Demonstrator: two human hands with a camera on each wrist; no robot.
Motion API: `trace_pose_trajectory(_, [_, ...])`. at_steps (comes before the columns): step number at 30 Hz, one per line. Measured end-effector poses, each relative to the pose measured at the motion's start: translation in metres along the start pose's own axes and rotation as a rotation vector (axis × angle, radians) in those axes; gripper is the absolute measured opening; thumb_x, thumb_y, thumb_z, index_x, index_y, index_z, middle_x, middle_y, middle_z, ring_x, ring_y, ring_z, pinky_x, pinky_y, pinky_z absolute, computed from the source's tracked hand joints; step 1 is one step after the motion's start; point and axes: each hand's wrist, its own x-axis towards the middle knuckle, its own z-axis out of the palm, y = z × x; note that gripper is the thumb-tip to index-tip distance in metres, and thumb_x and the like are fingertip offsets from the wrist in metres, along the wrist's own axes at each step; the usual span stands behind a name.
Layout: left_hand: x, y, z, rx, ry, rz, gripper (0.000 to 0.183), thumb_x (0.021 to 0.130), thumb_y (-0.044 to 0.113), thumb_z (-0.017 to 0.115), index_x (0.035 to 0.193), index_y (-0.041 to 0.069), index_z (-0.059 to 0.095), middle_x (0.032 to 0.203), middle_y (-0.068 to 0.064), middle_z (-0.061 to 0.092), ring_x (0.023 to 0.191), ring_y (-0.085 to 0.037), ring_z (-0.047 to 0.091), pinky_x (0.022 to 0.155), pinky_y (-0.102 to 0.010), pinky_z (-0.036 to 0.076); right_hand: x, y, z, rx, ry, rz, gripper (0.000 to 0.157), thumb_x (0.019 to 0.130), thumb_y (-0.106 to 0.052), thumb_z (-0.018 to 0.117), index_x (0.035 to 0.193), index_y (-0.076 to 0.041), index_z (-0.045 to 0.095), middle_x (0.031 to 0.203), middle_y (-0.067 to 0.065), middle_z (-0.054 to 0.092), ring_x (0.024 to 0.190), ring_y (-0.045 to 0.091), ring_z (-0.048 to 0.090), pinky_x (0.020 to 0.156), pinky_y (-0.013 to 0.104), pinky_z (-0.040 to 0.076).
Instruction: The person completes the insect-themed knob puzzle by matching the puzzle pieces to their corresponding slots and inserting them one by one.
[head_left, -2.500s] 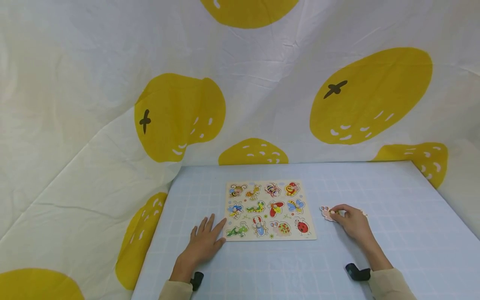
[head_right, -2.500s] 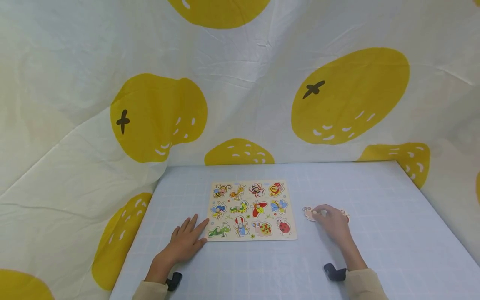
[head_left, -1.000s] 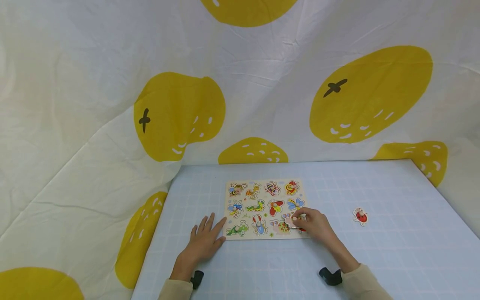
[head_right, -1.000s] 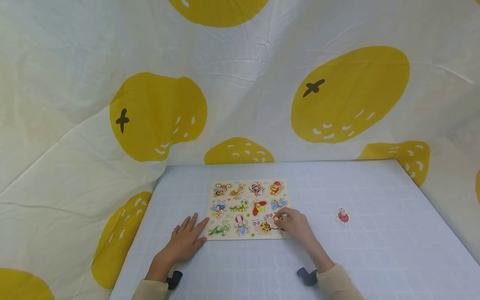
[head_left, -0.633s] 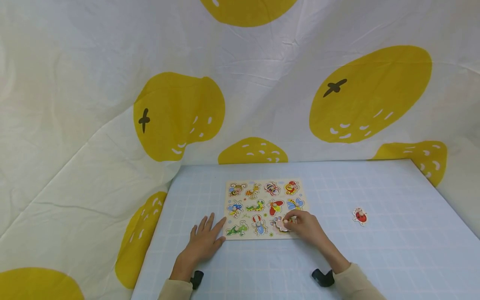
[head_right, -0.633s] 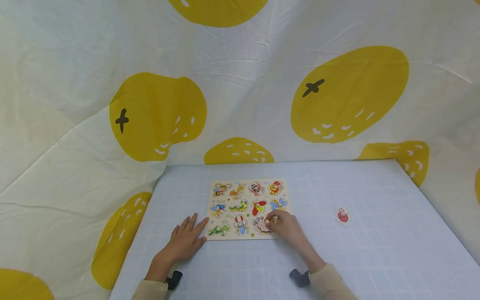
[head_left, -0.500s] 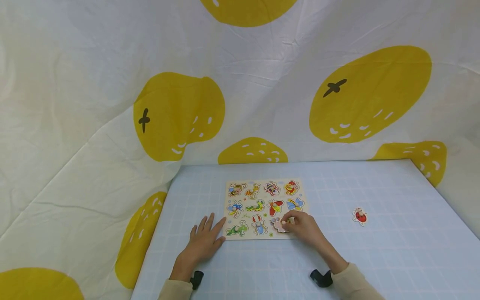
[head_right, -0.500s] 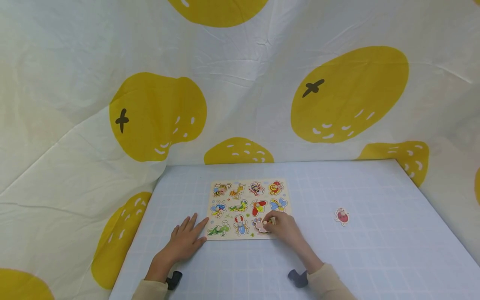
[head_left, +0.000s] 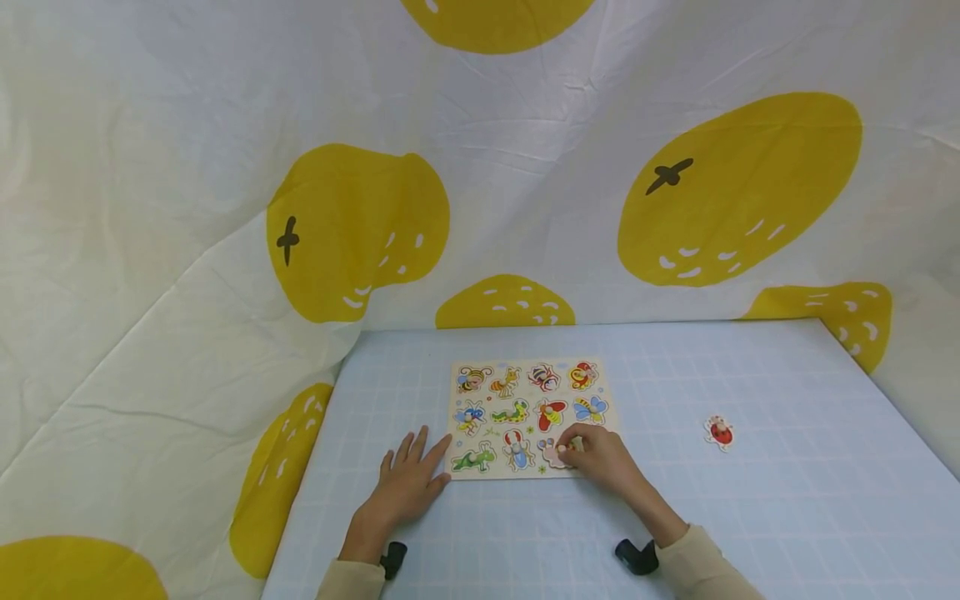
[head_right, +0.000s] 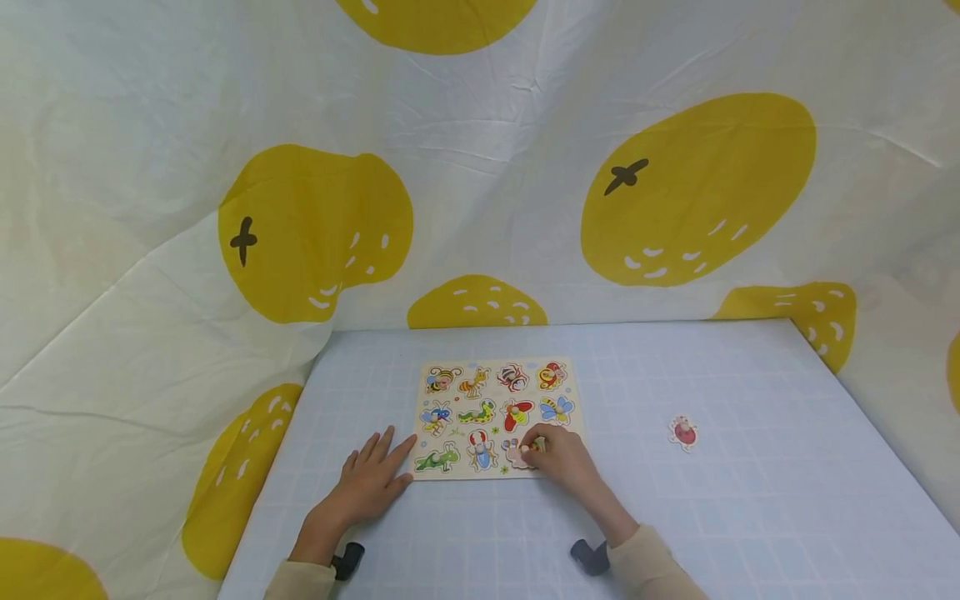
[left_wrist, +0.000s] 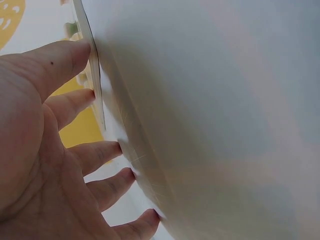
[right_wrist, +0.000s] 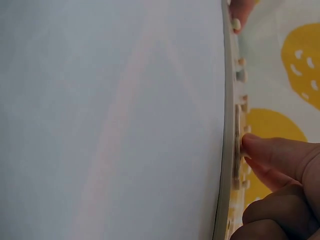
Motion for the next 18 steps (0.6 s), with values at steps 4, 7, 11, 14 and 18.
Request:
trace_pose_trajectory(4, [0.0009,-0.0005,0.0004,0.004,0.006,0.0,0.061,0.1,0.035,0.062,0.155,0.022,0.039,0.162,-0.02,0.022,0.147,-0.045,0.016,0.112,-0.07,0.013,0.0001,0.0007,0.0,0.004,-0.001,-0.014,0.008,0.086,-0.014,0.078,0.087,-0.019,0.072,0.058,-0.002,0.038,0.051,0.013,0.034,0.048,0.027,0.027])
trace_pose_trajectory(7, [0.0016,-0.0007,0.0007,0.005,0.009,0.0,0.062,0.099,0.035,0.062,0.155,0.022,0.039,0.162,-0.02,0.023,0.147,-0.045,0.016,0.111,-0.071,0.013,0.0005,0.0023,0.0006,0.005,0.0,-0.027,0.009,0.086,-0.013,0.078,0.086,-0.019,0.072,0.058,-0.002,0.038,0.051,0.013,0.033,0.049,0.028,0.027])
trace_pose_trajectory(11, [0.0012,-0.0007,0.0012,0.005,0.007,-0.002,0.062,0.099,0.035,0.062,0.155,0.023,0.039,0.162,-0.02,0.023,0.147,-0.045,0.016,0.112,-0.07,0.013,0.0006,0.004,0.0016,-0.002,-0.002,-0.035,0.008,0.086,-0.014,0.077,0.086,-0.019,0.072,0.059,-0.002,0.039,0.052,0.014,0.033,0.05,0.029,0.028])
trace_pose_trajectory(14, [0.0009,-0.0009,0.0019,0.004,0.006,-0.006,0.062,0.1,0.035,0.062,0.155,0.023,0.039,0.162,-0.019,0.022,0.147,-0.045,0.016,0.112,-0.07,0.013,0.0001,0.0048,0.002,-0.015,-0.001,-0.039,0.007,0.086,-0.014,0.077,0.086,-0.02,0.072,0.06,-0.002,0.038,0.053,0.014,0.033,0.051,0.03,0.028])
trace_pose_trajectory(18, [0.0013,-0.0012,0.0029,0.006,0.003,-0.011,0.062,0.099,0.036,0.062,0.156,0.023,0.038,0.163,-0.019,0.022,0.148,-0.044,0.015,0.112,-0.07,0.012,-0.0004,0.0035,0.0005,-0.042,-0.004,-0.053,0.008,0.086,-0.015,0.077,0.086,-0.021,0.072,0.06,-0.002,0.038,0.052,0.013,0.033,0.05,0.029,0.028])
